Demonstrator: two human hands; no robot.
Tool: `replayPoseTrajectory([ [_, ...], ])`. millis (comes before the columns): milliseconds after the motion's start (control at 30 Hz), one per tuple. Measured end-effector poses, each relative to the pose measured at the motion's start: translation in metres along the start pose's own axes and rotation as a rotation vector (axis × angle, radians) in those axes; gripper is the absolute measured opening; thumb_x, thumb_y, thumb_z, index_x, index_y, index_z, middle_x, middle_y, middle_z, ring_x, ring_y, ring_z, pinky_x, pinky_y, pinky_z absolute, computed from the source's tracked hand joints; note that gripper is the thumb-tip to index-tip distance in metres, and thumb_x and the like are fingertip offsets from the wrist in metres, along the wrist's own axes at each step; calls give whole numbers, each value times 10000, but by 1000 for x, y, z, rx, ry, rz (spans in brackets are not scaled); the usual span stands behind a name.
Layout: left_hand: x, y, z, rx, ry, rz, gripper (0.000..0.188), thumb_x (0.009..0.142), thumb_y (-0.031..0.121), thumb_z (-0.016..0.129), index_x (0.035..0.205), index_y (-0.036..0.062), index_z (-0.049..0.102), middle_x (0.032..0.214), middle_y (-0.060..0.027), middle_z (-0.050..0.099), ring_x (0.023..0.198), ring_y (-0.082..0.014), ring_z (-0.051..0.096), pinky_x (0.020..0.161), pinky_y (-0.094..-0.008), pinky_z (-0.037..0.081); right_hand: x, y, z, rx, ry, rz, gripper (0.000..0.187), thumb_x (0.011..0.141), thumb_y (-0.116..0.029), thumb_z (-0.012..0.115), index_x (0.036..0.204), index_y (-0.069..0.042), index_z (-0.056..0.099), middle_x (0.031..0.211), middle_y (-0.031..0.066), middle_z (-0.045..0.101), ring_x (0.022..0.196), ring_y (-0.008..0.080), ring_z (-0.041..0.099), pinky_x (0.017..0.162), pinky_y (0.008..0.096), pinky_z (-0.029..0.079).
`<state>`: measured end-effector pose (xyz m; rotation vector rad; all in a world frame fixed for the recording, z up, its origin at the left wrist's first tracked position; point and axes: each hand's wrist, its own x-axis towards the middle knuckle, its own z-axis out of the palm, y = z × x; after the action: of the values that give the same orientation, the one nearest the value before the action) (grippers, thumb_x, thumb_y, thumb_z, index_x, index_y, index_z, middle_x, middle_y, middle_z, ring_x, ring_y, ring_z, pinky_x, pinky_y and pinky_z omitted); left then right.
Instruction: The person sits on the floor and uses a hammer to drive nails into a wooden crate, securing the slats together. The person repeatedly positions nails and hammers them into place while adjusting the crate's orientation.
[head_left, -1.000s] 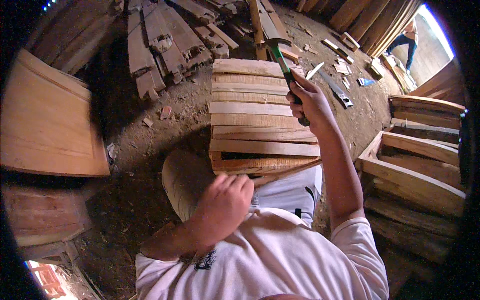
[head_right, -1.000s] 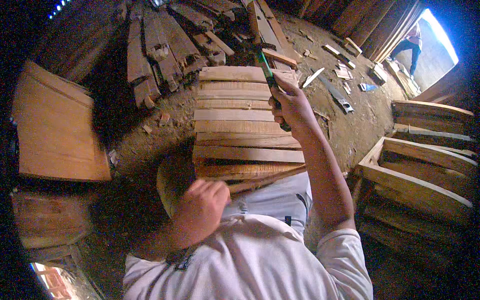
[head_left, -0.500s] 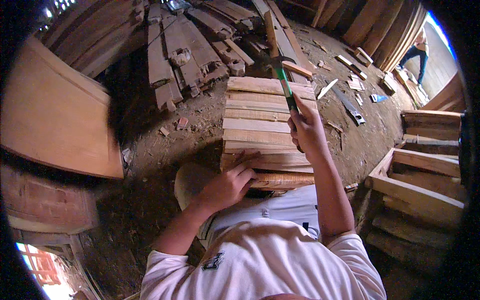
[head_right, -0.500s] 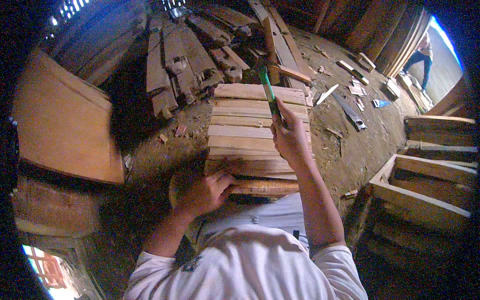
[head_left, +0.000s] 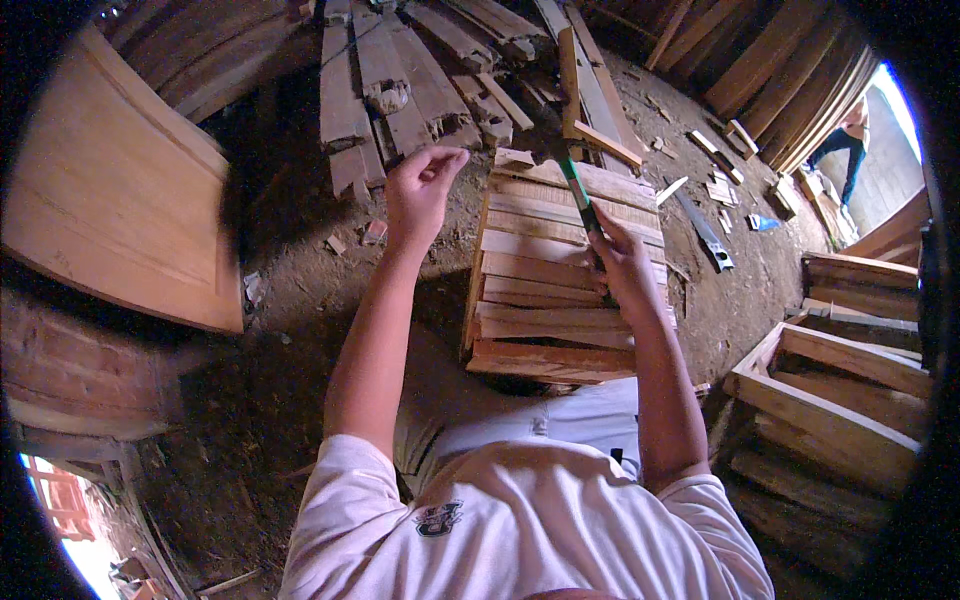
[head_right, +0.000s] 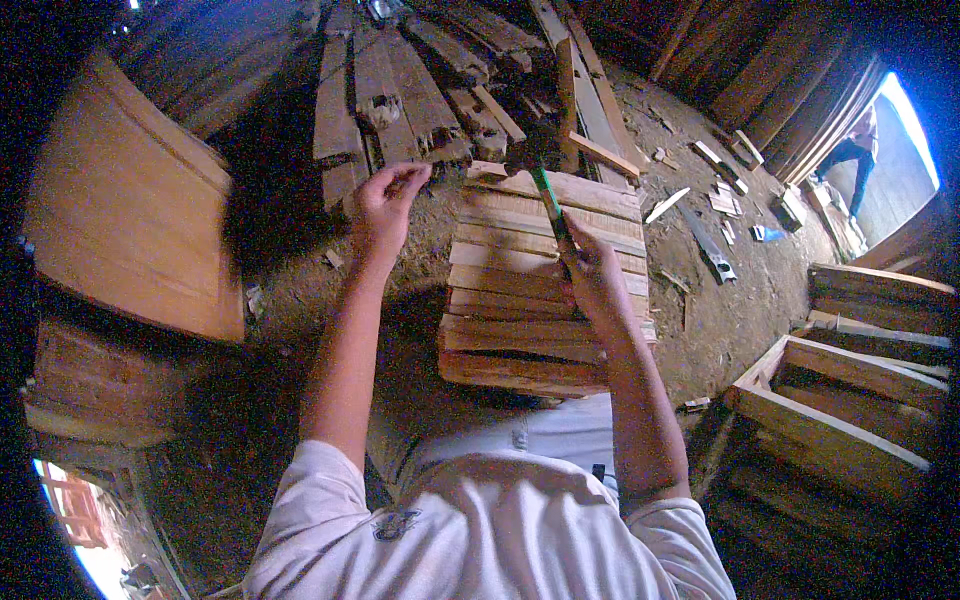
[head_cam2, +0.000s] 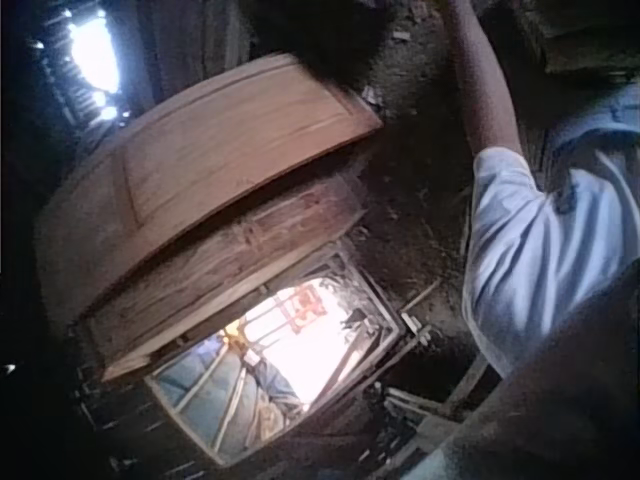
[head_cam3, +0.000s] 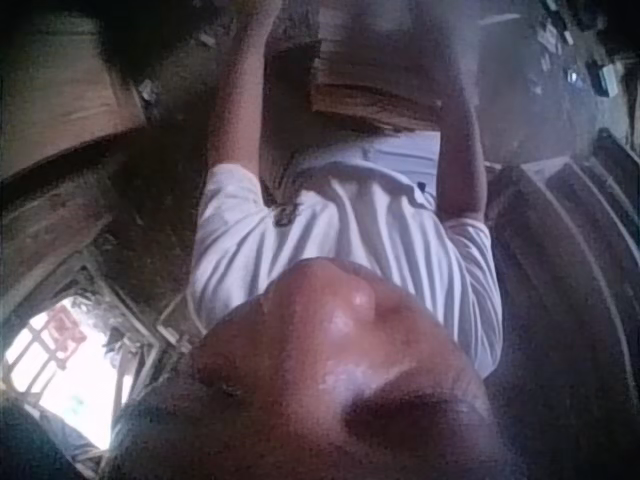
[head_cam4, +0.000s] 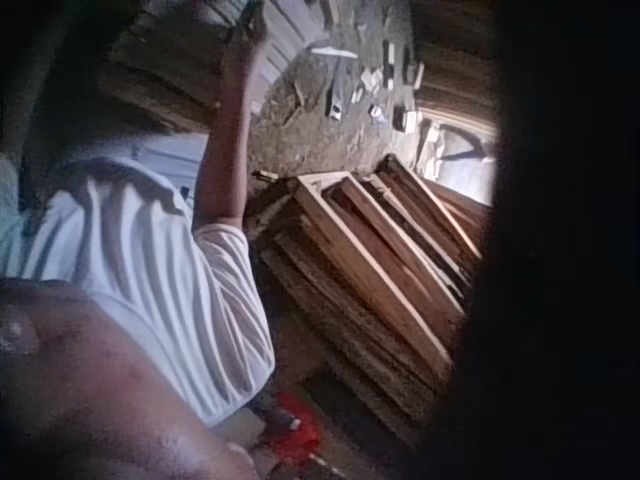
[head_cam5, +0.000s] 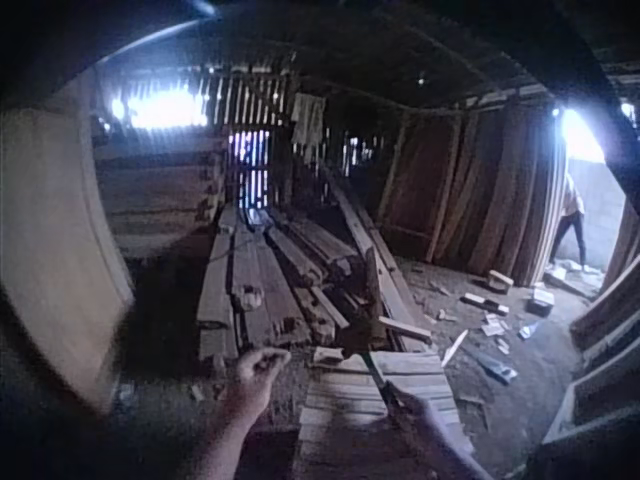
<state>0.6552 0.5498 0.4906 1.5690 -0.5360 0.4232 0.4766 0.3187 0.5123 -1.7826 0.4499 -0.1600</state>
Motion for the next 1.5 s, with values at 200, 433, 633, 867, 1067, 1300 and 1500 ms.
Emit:
replayPoseTrajectory([
  [200, 39, -36, 42, 87, -234, -77, 226, 921, 257, 771, 975, 38, 780, 832, -26, 753, 760, -94, 663, 736, -274, 522, 0, 2, 4, -16, 36, -40, 469, 1061, -208, 570, 1523, -154, 506, 719, -61, 523, 573, 48, 437, 488, 242, 368],
  [433, 42, -42, 58, 250, -245, 160, 165, 893, 166, 760, 940, 8, 760, 813, -128, 760, 733, -205, 735, 687, -343, 564, -1, 2, 5, -68, 37, -96, 471, 1056, -162, 557, 1524, -150, 505, 743, -60, 529, 613, 50, 458, 516, 243, 387],
  [633, 46, -48, 55, 223, -270, 262, 132, 880, 126, 756, 942, 10, 744, 875, -155, 752, 777, -265, 737, 718, -361, 569, -3, -1, 4, -54, 43, -5, 479, 1054, -168, 558, 1529, -151, 497, 714, -45, 524, 581, 55, 461, 499, 262, 397],
  [867, 45, -50, 51, 185, -289, 276, 111, 881, 109, 749, 931, 9, 741, 900, -153, 750, 783, -293, 730, 720, -372, 563, -1, 0, 8, -114, 61, -55, 470, 1057, -180, 555, 1522, -141, 503, 716, -37, 520, 596, 77, 489, 528, 283, 434],
  [1067, 48, -40, 47, 265, -332, 326, 125, 864, 123, 765, 920, 13, 747, 881, -164, 740, 768, -305, 722, 712, -381, 561, 1, 5, 7, -58, 71, -73, 461, 1053, -168, 558, 1511, -130, 517, 753, -26, 550, 632, 75, 503, 553, 276, 438],
  [1300, 43, -36, 47, 269, -364, 158, 146, 866, 159, 766, 928, 27, 757, 854, -159, 744, 756, -311, 725, 701, -397, 557, 3, 9, 4, -47, 56, -55, 463, 1050, -171, 566, 1510, -138, 523, 741, -44, 549, 629, 66, 489, 538, 272, 413],
  [1500, 43, -53, 50, 274, -300, 195, 172, 874, 200, 767, 933, 38, 764, 850, -156, 747, 742, -310, 728, 686, -379, 556, -3, -6, 7, -131, 63, -35, 471, 1051, -173, 572, 1516, -132, 512, 751, -49, 545, 631, 66, 476, 543, 273, 411],
])
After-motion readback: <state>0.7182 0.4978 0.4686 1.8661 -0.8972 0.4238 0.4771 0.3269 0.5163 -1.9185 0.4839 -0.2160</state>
